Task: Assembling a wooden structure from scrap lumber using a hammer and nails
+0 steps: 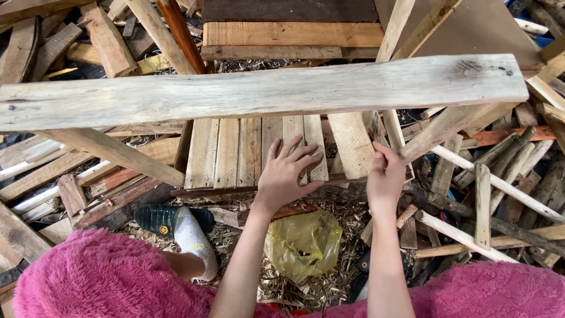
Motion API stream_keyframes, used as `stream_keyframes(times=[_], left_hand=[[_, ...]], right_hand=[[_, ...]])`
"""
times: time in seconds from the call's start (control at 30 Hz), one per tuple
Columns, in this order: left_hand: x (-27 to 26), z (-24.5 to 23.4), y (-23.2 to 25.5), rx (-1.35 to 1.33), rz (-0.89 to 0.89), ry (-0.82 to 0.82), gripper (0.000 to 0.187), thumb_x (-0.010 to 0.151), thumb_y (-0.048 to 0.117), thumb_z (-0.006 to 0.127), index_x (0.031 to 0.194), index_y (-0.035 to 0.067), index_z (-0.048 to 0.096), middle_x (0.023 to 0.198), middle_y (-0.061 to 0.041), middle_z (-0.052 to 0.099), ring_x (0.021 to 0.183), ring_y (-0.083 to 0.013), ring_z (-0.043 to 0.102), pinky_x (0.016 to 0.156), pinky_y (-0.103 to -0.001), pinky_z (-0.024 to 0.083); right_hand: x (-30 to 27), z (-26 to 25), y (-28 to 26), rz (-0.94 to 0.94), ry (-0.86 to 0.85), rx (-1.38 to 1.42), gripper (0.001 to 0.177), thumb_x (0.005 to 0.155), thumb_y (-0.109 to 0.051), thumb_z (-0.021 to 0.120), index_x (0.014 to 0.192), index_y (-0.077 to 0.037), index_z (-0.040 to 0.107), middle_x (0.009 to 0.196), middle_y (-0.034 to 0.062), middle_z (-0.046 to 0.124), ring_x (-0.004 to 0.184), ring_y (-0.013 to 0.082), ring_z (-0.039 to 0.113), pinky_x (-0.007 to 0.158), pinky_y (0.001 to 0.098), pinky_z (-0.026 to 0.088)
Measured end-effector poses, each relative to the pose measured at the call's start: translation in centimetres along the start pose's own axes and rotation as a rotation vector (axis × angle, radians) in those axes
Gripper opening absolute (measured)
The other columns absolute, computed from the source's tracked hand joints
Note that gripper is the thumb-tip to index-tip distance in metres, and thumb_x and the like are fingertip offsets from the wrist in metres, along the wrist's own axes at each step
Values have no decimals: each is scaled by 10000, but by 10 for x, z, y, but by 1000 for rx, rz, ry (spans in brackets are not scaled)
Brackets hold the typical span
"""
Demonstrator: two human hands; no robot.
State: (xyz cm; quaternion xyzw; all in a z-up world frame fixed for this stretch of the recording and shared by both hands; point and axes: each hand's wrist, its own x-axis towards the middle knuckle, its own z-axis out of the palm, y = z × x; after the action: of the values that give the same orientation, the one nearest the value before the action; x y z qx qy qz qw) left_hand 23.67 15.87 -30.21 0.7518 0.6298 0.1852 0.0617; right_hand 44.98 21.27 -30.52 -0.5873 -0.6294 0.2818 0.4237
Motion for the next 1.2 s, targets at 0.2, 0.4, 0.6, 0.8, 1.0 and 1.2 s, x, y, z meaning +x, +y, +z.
stream_keyframes(times=[0.2, 0.4, 0.6, 0.8, 1.0, 1.2], left_hand=[[0, 0, 2, -23, 4, 41, 611, 734, 602, 728, 1268, 314, 660, 1424, 100, 578, 1475, -220, 368, 1198, -600, 221], [-1, -3, 2, -18, 4, 23, 599, 732, 573, 732, 1259, 300, 648, 1413, 83, 574, 1467, -230, 373, 1189, -604, 228], [0, -4, 3, -2, -9, -15, 612, 740, 555, 735, 1287, 303, 626, 1438, 91, 541, 1478, -223, 342, 1199, -603, 197], [0, -2, 1, -8, -12, -30, 614, 751, 547, 730, 1305, 310, 609, 1437, 92, 529, 1481, -222, 332, 1204, -608, 185], [0, 0, 1, -20, -6, -11, 595, 747, 544, 732, 1282, 311, 614, 1413, 102, 541, 1475, -217, 338, 1205, -610, 191], [1, 4, 0, -7, 1, 13, 591, 729, 529, 746, 1261, 306, 621, 1408, 103, 548, 1469, -215, 349, 1203, -607, 196]], right_hand=[[-7, -4, -14, 159, -88, -95, 318, 1053, -24, 470, 1297, -31, 674, 1158, 213, 668, 1074, 334, 640, 944, 445, 507], [-12, -9, -7, 6, -159, -123, 306, 1013, -66, 564, 1283, -16, 698, 1181, 211, 645, 1284, 428, 536, 1064, 511, 426], [-18, -23, -52, 19, -298, -182, 314, 1012, -104, 556, 1299, -61, 678, 1249, 197, 620, 1395, 401, 369, 1164, 574, 286], [-8, -34, -53, 35, -632, -266, 841, 821, -320, 813, 1536, -113, 420, 1503, 275, 455, 1495, 450, 225, 1240, 605, 18], [-7, -29, -19, -53, -628, -258, 845, 810, -431, 778, 1533, -132, 459, 1468, 284, 503, 1500, 414, 295, 1244, 553, -6], [-10, -32, -32, 42, -563, -251, 827, 791, -314, 813, 1525, -130, 481, 1457, 272, 503, 1446, 492, 299, 1203, 661, 130]])
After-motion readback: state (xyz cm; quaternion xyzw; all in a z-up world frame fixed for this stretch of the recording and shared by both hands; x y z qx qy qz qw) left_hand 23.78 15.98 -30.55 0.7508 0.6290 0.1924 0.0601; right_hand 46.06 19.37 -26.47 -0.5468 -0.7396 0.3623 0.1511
